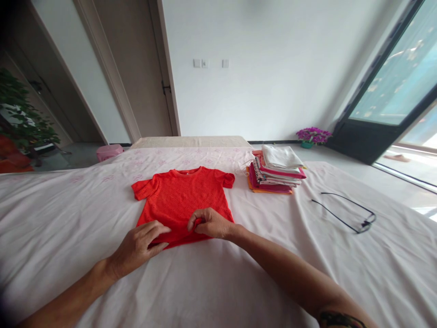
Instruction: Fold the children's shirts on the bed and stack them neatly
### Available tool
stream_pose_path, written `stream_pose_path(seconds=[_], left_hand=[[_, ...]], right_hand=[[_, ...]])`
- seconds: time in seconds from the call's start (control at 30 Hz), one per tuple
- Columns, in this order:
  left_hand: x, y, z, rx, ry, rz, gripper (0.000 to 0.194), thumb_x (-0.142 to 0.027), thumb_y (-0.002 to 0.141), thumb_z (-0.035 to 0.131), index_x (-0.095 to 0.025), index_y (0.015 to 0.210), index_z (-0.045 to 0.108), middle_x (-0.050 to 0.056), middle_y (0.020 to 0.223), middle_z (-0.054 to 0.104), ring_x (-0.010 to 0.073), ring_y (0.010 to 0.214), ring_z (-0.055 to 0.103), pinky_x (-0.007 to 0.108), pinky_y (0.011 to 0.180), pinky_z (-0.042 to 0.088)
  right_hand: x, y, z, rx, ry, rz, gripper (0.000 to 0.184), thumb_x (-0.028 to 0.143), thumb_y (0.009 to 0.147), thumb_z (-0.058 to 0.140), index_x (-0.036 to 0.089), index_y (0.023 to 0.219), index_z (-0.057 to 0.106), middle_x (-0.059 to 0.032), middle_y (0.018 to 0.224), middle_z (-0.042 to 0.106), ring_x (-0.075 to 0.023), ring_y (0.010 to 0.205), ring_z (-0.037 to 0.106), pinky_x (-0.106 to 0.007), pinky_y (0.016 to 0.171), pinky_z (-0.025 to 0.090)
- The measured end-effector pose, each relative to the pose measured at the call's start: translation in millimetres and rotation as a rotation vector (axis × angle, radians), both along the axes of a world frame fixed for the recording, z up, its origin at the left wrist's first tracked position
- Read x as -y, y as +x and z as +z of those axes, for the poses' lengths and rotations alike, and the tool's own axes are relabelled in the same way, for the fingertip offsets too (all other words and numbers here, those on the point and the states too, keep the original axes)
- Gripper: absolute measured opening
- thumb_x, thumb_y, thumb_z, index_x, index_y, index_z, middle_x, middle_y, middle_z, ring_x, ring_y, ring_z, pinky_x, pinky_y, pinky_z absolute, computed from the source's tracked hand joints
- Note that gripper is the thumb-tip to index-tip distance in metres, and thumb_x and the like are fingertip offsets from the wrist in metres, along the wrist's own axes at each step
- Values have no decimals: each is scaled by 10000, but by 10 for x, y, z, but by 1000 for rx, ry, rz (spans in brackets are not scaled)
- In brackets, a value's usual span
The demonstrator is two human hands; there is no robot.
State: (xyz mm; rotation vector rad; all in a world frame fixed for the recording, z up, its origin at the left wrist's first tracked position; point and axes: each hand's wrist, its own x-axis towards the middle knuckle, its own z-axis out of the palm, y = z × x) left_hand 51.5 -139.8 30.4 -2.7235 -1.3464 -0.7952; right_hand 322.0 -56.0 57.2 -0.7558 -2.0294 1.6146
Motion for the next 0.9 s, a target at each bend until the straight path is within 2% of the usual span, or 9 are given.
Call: stream_pose_path(seconds=[0.1,0.2,0.27,0.4,0.47,0.57,0.67,0.8,0.9], left_hand=[[10,52,4,-20,6,-17,278,-268,892,605,-249,1170,593,33,1035,679,185,966,651,303,863,503],[24,79,19,-36,-15,-26,275,-137,912,501,-250,1140,605,19,976,659,154,912,645,269,805,493],[34,75,31,-51,-56,-32,307,-65,899,442,-244,1069,624,11,932,635,132,863,635,244,757,476],[56,46,60,-72,-164,-26,302,-21,846,453,-230,987,621,3,947,603,113,832,618,229,725,448],[58,45,85,-81,-197,-25,271,-44,851,482,-234,991,616,-1,952,595,111,827,610,231,725,440],[34,74,131,-83,-171,-23,101,-176,917,525,-227,916,612,-5,888,586,122,809,588,251,735,429],[-8,123,153,-79,-109,-19,130,-281,940,544,-214,842,598,0,859,593,144,828,569,285,774,420],[-31,164,139,-75,-190,-24,154,-260,946,539,-204,804,565,-12,821,580,129,790,564,264,727,421],[-26,182,141,-48,-231,18,140,-262,930,565,-204,803,560,-17,819,585,123,771,576,255,700,437]], right_hand=[[1,3,12,24,75,34,215,68,688,562,143,823,712,-28,867,684,-134,819,613,-217,717,459],[-8,35,22,38,189,76,261,25,680,545,145,833,718,-30,894,689,-134,823,623,-221,731,471],[-31,76,4,64,299,135,308,-13,658,515,146,824,720,-24,877,688,-128,806,623,-218,734,472],[-98,197,-68,178,542,248,321,-35,640,495,155,769,720,-8,797,684,-120,762,609,-219,753,463],[-116,253,-72,232,638,256,318,-24,637,497,167,758,720,-5,791,684,-123,766,601,-228,770,455],[-98,294,-1,303,775,245,313,-1,633,499,190,757,713,-6,799,683,-140,791,586,-260,805,441],[-46,288,88,330,892,273,308,10,626,494,199,761,696,-5,791,678,-150,795,568,-283,821,420],[16,282,122,360,961,301,246,33,642,508,198,734,665,-9,789,663,-156,790,552,-285,778,403],[55,272,143,394,966,220,223,27,696,505,193,711,653,-16,791,653,-156,794,546,-280,768,403]])
